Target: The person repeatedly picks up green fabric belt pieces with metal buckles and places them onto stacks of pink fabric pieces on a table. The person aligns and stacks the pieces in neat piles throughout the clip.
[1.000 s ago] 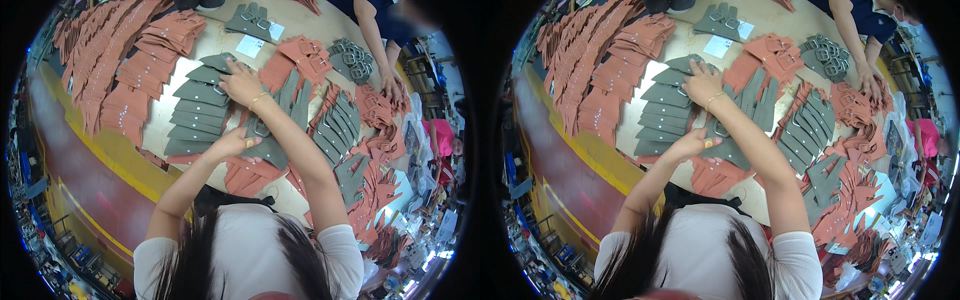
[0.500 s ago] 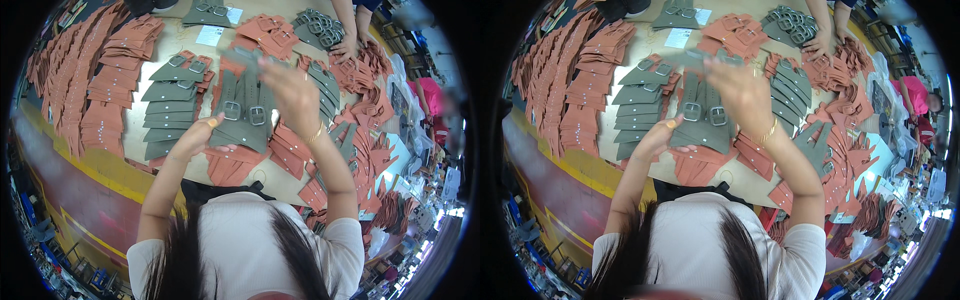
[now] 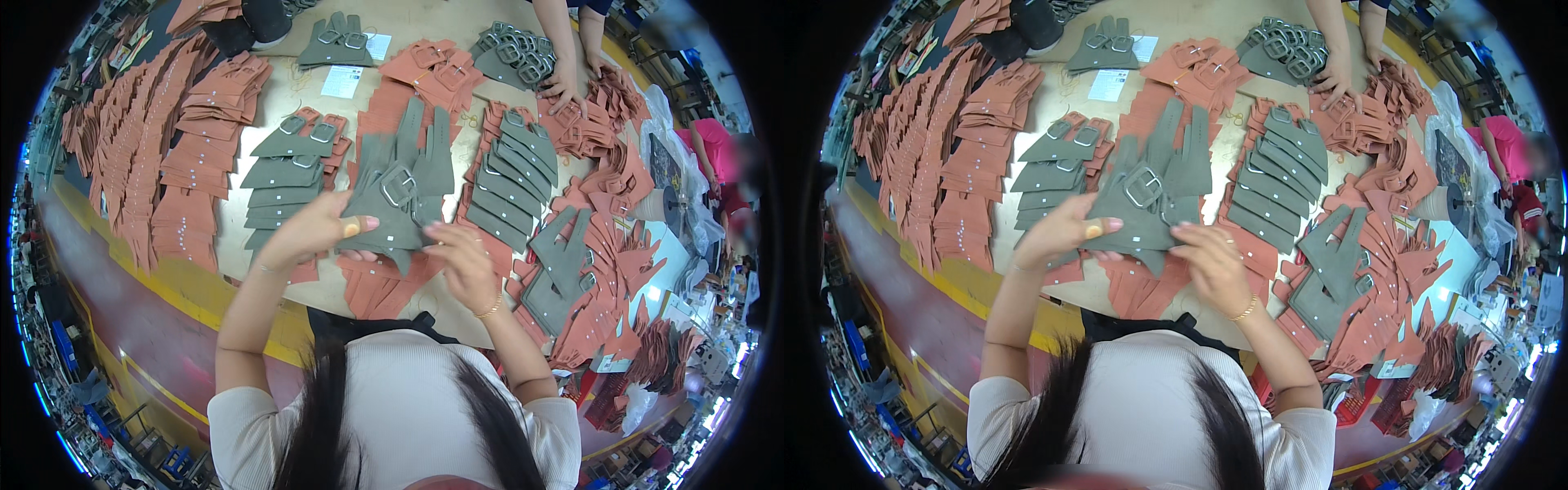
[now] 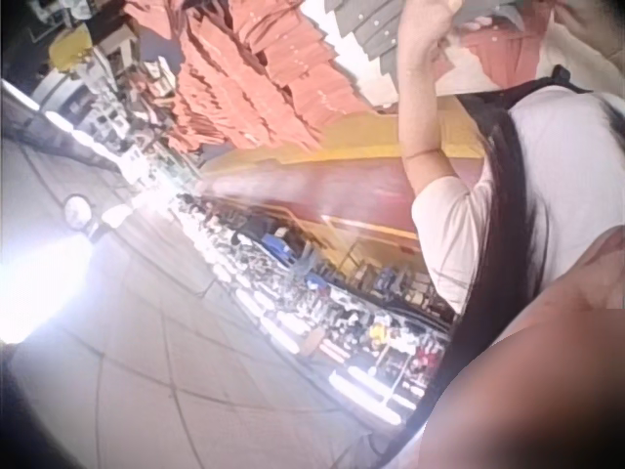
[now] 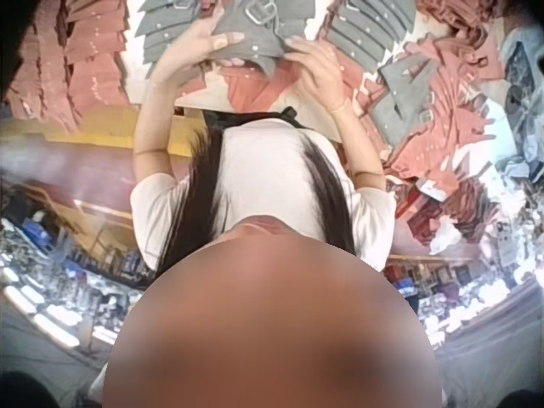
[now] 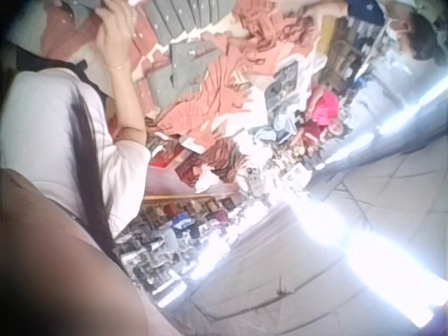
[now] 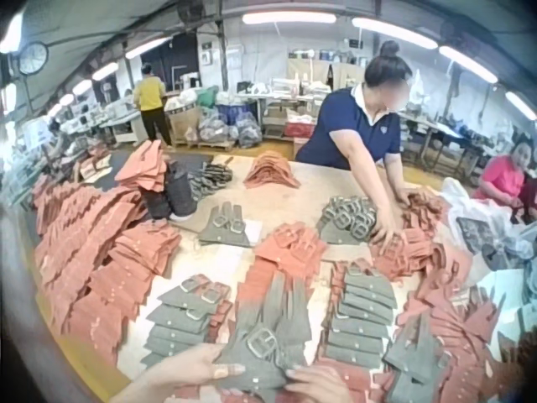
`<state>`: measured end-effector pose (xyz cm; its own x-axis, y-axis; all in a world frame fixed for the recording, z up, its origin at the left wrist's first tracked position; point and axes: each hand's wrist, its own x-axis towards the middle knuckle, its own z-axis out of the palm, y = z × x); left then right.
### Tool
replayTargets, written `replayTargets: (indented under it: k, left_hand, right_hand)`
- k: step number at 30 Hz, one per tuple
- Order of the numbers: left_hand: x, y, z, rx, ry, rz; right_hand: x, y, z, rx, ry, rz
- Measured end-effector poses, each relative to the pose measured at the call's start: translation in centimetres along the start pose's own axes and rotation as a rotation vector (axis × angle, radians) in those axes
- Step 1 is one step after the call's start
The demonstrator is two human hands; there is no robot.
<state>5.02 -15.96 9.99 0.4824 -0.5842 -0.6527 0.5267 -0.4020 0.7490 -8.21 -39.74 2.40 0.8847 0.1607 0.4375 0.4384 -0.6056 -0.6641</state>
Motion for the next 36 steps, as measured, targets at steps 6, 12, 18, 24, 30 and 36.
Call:
replayTargets:
  k: [6,12,18,24,30,36]
  left_hand:
    - [1.2,8.0,-7.5,0.077,0.197,0.348]
    - [15.6,9.8,-20.2,-0.186,0.336,0.435]
    - [28.3,3.4,-31.7,-0.223,0.459,0.132]
    - [28.5,4.5,-35.2,0.854,0.917,0.008]
    - [19.4,7.0,-28.2,0.826,0.922,0.392]
    - [8.3,3.6,-15.3,0.566,0.581,0.379]
  right_hand:
    - [-0.6,1.3,-4.8,-0.116,0.281,0.273]
    - [-2.6,0.8,-6.0,-0.255,0.232,0.399]
    - [-7.4,0.8,-11.6,-0.661,0.374,0.64]
    - [-13.9,2.4,-16.6,-0.72,0.578,1.026]
    - [-17.6,4.5,-15.4,-0.653,0.553,1.191]
    - [-17.5,7.1,-14.8,-0.469,0.585,1.289]
